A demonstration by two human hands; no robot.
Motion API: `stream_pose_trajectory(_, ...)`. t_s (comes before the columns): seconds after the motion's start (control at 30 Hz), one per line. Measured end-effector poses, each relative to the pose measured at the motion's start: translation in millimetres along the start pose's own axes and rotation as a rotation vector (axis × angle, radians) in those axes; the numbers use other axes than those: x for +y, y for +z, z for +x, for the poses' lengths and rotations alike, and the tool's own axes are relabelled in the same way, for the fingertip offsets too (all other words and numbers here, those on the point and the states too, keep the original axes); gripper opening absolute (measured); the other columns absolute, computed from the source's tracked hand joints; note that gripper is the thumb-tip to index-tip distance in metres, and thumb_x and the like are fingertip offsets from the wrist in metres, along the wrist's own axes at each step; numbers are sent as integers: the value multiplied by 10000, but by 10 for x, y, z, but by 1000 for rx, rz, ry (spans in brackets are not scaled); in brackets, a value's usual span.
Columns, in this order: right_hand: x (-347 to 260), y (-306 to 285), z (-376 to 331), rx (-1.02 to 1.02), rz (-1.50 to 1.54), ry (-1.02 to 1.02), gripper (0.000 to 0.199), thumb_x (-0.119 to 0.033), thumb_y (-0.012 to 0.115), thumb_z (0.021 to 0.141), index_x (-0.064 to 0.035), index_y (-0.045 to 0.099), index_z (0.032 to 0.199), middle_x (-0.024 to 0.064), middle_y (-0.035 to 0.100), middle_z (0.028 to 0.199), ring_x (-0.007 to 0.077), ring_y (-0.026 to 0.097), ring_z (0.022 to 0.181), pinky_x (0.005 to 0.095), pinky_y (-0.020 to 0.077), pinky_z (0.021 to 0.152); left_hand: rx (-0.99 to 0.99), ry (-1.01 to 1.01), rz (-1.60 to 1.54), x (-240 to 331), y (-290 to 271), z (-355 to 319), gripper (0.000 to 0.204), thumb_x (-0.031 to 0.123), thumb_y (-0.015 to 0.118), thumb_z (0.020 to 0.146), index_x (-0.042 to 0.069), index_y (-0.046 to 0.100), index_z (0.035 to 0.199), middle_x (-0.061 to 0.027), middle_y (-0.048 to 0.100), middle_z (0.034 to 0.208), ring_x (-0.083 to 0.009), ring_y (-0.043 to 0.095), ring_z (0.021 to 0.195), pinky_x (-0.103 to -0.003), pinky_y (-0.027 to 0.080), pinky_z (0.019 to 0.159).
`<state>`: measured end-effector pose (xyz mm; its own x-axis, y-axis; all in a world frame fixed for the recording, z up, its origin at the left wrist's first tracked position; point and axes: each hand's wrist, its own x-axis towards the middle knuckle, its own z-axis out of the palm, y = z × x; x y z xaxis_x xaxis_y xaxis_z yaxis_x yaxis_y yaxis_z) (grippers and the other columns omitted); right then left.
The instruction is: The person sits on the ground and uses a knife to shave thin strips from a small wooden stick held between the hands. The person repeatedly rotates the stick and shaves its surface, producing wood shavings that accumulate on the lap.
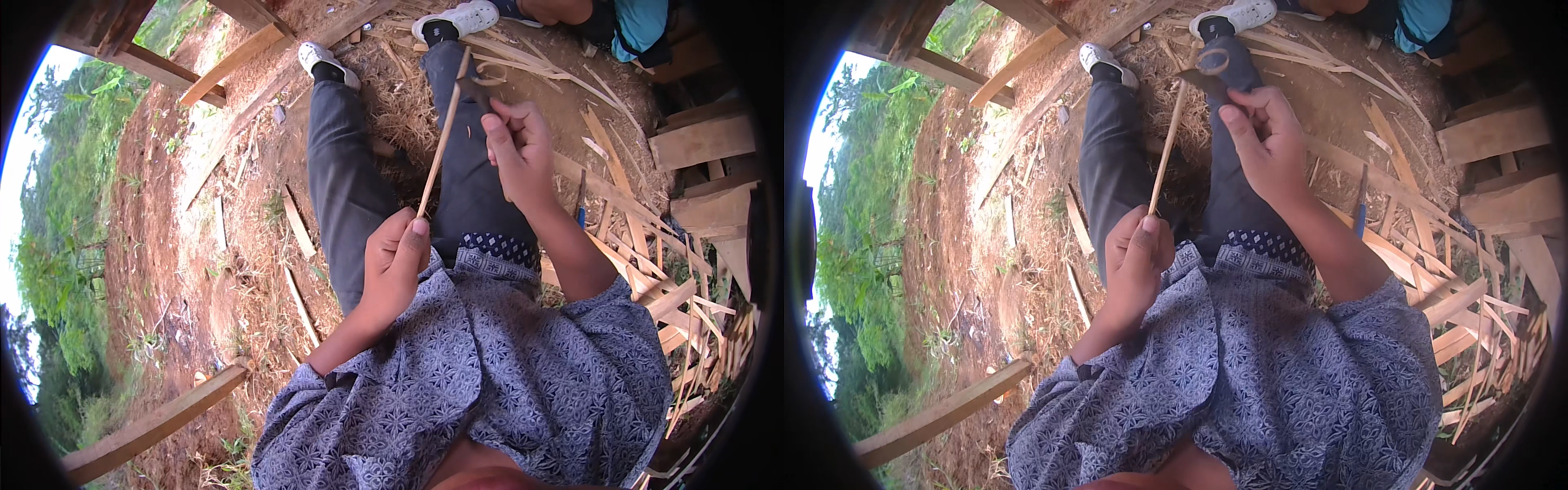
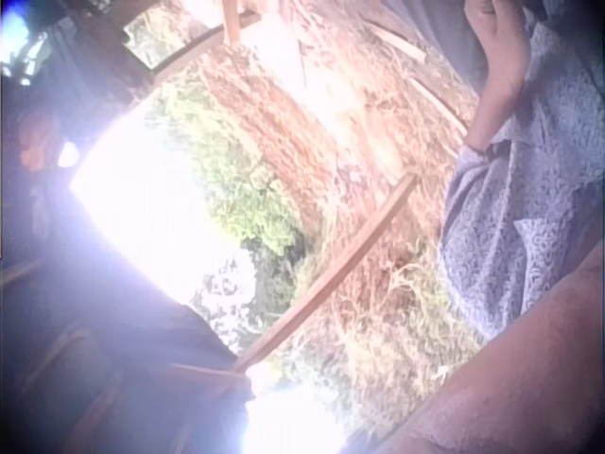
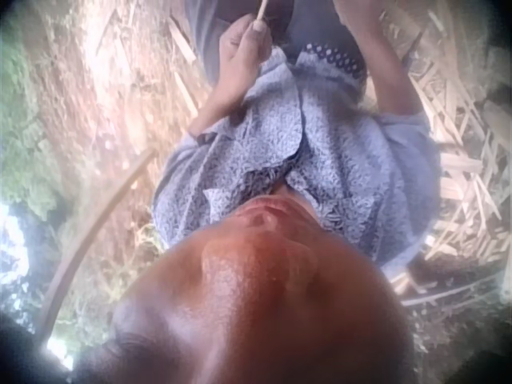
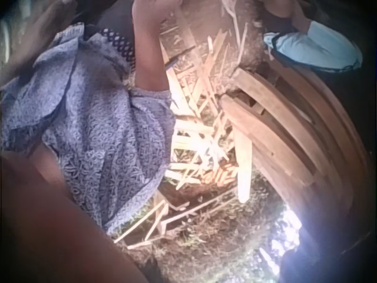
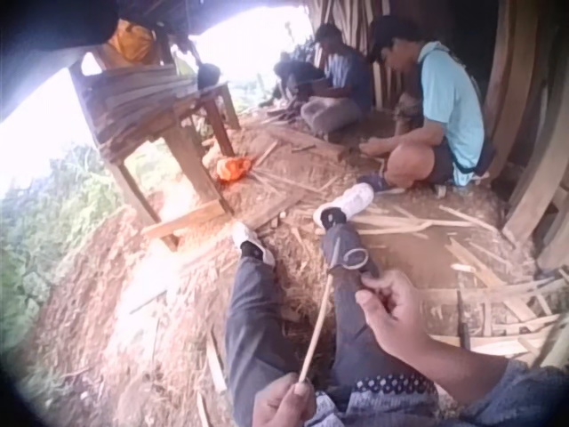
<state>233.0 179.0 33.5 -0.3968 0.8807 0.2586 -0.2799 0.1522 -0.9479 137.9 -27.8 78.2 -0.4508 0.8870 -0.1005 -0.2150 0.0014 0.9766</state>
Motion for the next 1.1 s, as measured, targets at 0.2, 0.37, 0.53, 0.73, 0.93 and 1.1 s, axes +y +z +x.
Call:
stream_pose_trajectory(0.2, -73, -354, 394, 325, 160, 105, 349, -285, 607, 1055, -76, 468, 1297, 25, 525, 866, 94, 515, 589, 252, 430, 508, 69, -33, -82, -51, -82, -124, 389, 277, 458, 1091, 101, 393, 750, 13, 358, 600, -81, 313, 518, -266, 257, 481)
stream_pose_trajectory(0.37, -279, -204, 174, -67, 312, 355, 393, -379, 498, 1095, -81, 467, 1349, -4, 466, 809, 85, 490, 570, 233, 400, 496, 58, -7, -150, -24, -97, -28, 419, 326, 432, 1083, 101, 411, 730, 1, 364, 579, -95, 309, 510, -270, 256, 486)
stream_pose_trajectory(0.53, -393, -87, 64, -385, 199, 401, 416, -341, 430, 1117, -41, 449, 1405, -14, 468, 815, 61, 463, 597, 219, 396, 527, 35, 30, -182, 18, -107, 8, 431, 338, 424, 1085, 99, 417, 727, -5, 373, 585, -99, 305, 504, -272, 257, 484)
stream_pose_trajectory(0.73, -519, 16, -125, -667, -105, 167, 363, -172, 533, 1070, -55, 462, 1407, -20, 514, 825, 57, 470, 663, 238, 387, 622, 84, 44, -104, 2, -127, 46, 402, 291, 446, 1097, 94, 428, 747, -1, 386, 597, -87, 320, 504, -261, 267, 469)
stream_pose_trajectory(0.93, -503, 194, -257, -716, -126, 19, 269, -109, 620, 1013, -45, 526, 1257, 34, 628, 824, 86, 561, 747, 269, 430, 687, 103, 124, 47, 21, -121, 122, 397, 280, 460, 1110, 86, 450, 764, 11, 428, 622, -64, 353, 515, -244, 274, 472)
stream_pose_trajectory(1.1, -411, 209, -198, -439, -181, -137, 174, -94, 644, 993, -30, 588, 1144, 80, 686, 891, 146, 666, 853, 313, 502, 774, 68, 135, 197, 19, -128, 94, 394, 295, 471, 1114, 72, 492, 790, 33, 444, 638, -45, 359, 528, -241, 263, 483)
